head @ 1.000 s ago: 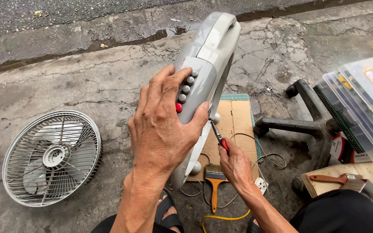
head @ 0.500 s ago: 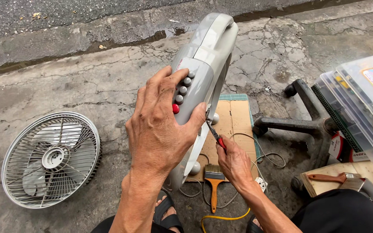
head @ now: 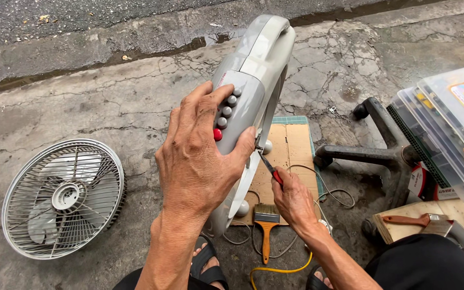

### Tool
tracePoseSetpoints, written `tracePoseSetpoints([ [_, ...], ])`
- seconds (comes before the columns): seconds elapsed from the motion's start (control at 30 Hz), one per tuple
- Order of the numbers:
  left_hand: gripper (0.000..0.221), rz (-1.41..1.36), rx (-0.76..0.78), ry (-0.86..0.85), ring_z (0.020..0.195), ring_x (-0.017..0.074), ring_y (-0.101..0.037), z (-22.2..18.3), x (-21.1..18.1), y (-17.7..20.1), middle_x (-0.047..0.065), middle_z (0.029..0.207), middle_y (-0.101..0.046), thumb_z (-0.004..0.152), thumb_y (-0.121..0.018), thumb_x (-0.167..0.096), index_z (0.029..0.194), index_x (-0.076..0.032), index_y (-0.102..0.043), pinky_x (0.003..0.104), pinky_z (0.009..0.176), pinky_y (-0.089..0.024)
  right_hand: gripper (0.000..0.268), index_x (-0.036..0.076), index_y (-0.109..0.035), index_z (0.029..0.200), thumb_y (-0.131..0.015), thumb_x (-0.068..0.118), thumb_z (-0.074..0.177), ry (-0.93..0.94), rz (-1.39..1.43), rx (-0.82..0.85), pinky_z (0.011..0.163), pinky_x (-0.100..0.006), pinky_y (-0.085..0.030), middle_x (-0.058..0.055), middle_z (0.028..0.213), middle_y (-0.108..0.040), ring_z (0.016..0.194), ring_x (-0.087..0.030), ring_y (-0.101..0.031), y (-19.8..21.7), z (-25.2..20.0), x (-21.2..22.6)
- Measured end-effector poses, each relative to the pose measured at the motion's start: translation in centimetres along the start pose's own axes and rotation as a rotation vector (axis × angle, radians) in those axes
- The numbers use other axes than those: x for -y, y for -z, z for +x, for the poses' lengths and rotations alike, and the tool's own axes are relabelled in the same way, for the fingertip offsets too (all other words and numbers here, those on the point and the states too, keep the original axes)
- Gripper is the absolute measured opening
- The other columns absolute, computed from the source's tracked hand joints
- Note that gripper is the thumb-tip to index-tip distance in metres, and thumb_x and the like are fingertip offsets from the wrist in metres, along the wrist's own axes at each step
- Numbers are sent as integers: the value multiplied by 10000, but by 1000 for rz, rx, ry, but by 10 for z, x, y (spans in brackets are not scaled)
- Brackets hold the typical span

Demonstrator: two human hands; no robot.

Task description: The person uses pliers to remove a small circular component from the center of a fan housing, turns the fan frame over, and removes a motor component from a plastic bag on a workbench.

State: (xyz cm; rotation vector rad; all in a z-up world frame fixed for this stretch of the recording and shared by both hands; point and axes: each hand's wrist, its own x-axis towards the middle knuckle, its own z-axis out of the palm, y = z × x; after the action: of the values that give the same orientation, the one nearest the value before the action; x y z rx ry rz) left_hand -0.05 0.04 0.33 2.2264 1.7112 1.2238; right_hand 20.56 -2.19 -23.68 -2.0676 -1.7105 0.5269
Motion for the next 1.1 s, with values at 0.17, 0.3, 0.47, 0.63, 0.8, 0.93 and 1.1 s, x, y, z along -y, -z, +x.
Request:
tracePoseSetpoints([
  [0.17,575,0,7,12,1249,294,-598,0,-1,1,9,1437,-580,827,-744,-383,1366,-267,-582,519,871,-525,244,120,-623,1217,-418,162,1090,-350,55,198,437,-323,-474,-53,759,-654,512,-170,-533,24,20,-27],
  [0.3,573,2,2,20,1256,305,-602,3,0,3,21,1440,-590,829,-738,-388,1362,-258,-574,519,872,-529,586,192,-568,1496,-564,278,916,-754,131,144,1133,-414,-427,-125,1474,-603,1325,-321,-579,-20,55,-161],
  [0.47,567,49,19,24,1242,277,-614,3,-3,3,16,1433,-600,839,-721,-414,1367,-263,-581,515,775,-559,127,49,-657,932,-652,156,999,-879,926,-124,386,-279,-310,-143,724,-710,479,-172,-521,-54,54,-237],
  [0.63,591,78,38,37,1248,265,-600,3,-4,1,4,1453,-591,815,-731,-414,1374,-284,-586,527,827,-530,136,102,-674,1021,-599,214,1006,-708,832,-125,384,-249,-217,-96,821,-768,455,-97,-428,23,52,-147],
  [0.8,582,72,36,27,1264,270,-600,3,-4,2,26,1458,-597,816,-735,-379,1371,-270,-600,491,882,-519,271,4,-648,1199,-651,166,981,-454,1217,-103,546,-232,-427,-173,1110,-762,649,-146,-620,53,90,-161],
  [0.93,597,77,48,34,1274,275,-581,3,-5,2,27,1462,-590,814,-742,-386,1382,-265,-602,500,924,-501,184,36,-618,1129,-570,186,1032,-707,1553,169,454,-192,-414,-212,1115,-730,593,-94,-568,-3,124,-280],
  [1.1,617,101,60,49,1241,246,-598,6,-4,1,-11,1463,-591,794,-741,-393,1386,-284,-601,472,887,-514,503,-87,-613,1344,-545,304,1034,-930,1526,433,391,-156,-301,-9,593,-467,464,-75,-360,-73,141,-372],
])
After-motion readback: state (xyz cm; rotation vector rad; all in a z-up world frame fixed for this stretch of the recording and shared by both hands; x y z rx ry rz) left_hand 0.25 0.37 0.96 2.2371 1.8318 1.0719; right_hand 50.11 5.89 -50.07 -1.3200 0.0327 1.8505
